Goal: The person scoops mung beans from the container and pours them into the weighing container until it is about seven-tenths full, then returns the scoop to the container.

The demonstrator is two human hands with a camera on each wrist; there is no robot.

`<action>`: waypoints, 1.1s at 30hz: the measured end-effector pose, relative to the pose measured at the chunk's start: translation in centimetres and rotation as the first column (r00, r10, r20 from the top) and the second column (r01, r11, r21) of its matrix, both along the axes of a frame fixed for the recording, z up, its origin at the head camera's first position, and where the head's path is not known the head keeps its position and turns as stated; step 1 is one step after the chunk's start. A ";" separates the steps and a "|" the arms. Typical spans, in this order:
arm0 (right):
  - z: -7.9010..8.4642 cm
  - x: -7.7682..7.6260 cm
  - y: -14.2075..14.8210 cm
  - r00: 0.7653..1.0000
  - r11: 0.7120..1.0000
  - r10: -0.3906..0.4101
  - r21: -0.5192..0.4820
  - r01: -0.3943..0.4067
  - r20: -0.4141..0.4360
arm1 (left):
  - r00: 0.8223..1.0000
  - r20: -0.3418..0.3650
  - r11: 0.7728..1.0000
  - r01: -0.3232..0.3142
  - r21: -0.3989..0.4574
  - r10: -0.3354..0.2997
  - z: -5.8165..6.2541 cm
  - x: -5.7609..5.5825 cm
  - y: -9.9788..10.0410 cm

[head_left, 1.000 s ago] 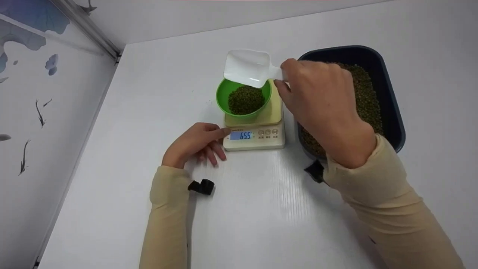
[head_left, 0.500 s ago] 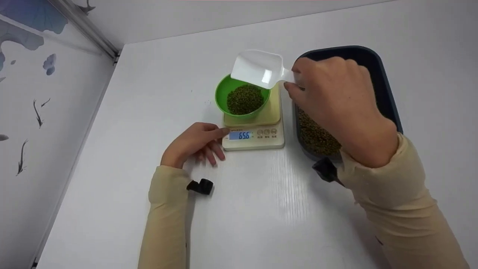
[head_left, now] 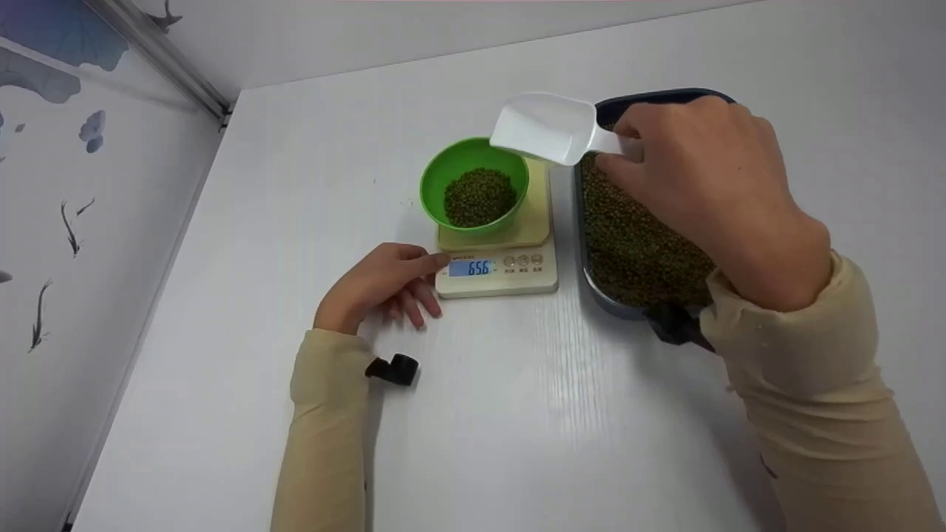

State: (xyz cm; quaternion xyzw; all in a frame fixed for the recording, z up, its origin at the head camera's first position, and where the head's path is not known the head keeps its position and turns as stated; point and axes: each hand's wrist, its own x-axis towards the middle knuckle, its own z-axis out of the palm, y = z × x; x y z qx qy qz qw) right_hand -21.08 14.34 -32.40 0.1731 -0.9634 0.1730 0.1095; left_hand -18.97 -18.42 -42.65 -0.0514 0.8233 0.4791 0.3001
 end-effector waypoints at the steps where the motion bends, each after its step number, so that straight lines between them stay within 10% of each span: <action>1: 0.0 0.0 0.2 1.000 1.000 -0.002 0.003 0.002 0.005 | 1.000 -0.001 1.000 0.001 -0.001 -0.001 0.0 0.0 0.0; 22: -0.2 -0.9 3.2 0.991 0.996 -0.048 0.084 0.037 0.129 | 1.000 0.016 1.000 0.002 -0.001 -0.002 0.1 -0.2 0.0; 33: -0.4 -1.2 3.8 0.972 0.996 -0.039 0.086 0.019 0.232 | 0.999 0.033 1.000 0.000 -0.004 0.000 2.7 1.4 0.9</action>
